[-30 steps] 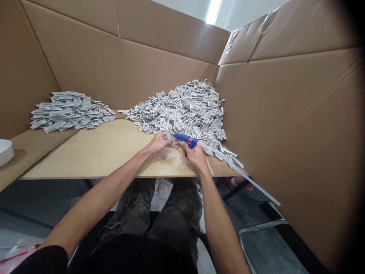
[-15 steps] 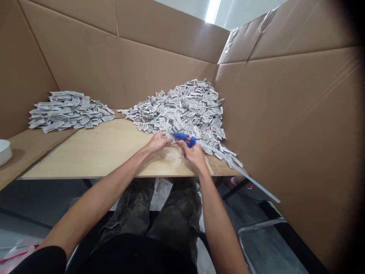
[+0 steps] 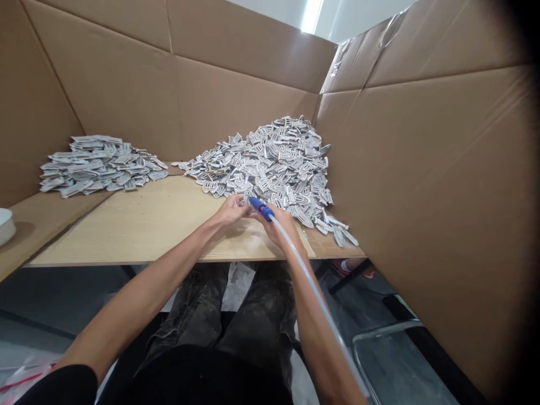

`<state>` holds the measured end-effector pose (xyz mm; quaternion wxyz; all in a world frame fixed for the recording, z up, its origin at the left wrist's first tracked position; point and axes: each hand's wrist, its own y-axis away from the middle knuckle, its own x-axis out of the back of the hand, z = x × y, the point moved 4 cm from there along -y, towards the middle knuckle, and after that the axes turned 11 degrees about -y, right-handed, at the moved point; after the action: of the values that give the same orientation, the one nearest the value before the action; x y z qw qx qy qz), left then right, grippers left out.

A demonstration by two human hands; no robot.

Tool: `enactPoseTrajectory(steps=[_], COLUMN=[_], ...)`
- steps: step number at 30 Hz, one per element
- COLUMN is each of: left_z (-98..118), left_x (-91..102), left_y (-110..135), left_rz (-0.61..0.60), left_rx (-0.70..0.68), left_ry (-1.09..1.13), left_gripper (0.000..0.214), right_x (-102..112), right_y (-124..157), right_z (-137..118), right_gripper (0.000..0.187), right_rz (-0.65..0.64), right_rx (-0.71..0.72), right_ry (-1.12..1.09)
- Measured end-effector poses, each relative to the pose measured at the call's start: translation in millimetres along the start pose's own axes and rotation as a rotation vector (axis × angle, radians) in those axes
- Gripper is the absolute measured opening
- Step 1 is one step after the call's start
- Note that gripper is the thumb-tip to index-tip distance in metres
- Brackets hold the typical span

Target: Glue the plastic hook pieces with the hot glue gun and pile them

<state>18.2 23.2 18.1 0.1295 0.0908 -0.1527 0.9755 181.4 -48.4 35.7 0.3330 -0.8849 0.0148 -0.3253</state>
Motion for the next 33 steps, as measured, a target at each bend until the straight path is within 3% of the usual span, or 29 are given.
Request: enactPoseTrajectory(steps=[3,6,9,13,17,22,33], left_z=[-1,-2,0,1,-2,-1,4], left_x=[-5.7,-6.8,-2.8,8.8,12.3,7.4,2.5], left_y=[1,4,5,2,-3,-4,-2], left_rz=[-0.079,-0.044,-0.008,0.109,0.131,0.027,-0.028], left_rx=[0.004,0.068,0.059,-0.011,-0.042,-0.097,-0.119], left_ry=[0.122,0.219,0.173,-0.038,-0.069,0.013,0.020], left_gripper=[0.038,0.050,0.044,0.030,0.028,0.030,0.033], right_x=[5,18,30,31,21,12,8], right_y=[1,1,1,2,3,4,5], right_z=[0,0,6,16,19,25,29], right_gripper=[0.029,0.037,0.051,0.064,0.068,0.069,0.067], right_rz=[0.090,0.251,0.313,0.178,0.046,-0.006,-0.025], right_rx=[0.005,-0.003,-0.093,-0.281,-0.317,-0.336,-0.333], right_ry=[0.083,0.039,-0.095,-0.379,-0.582,-0.565,-0.543])
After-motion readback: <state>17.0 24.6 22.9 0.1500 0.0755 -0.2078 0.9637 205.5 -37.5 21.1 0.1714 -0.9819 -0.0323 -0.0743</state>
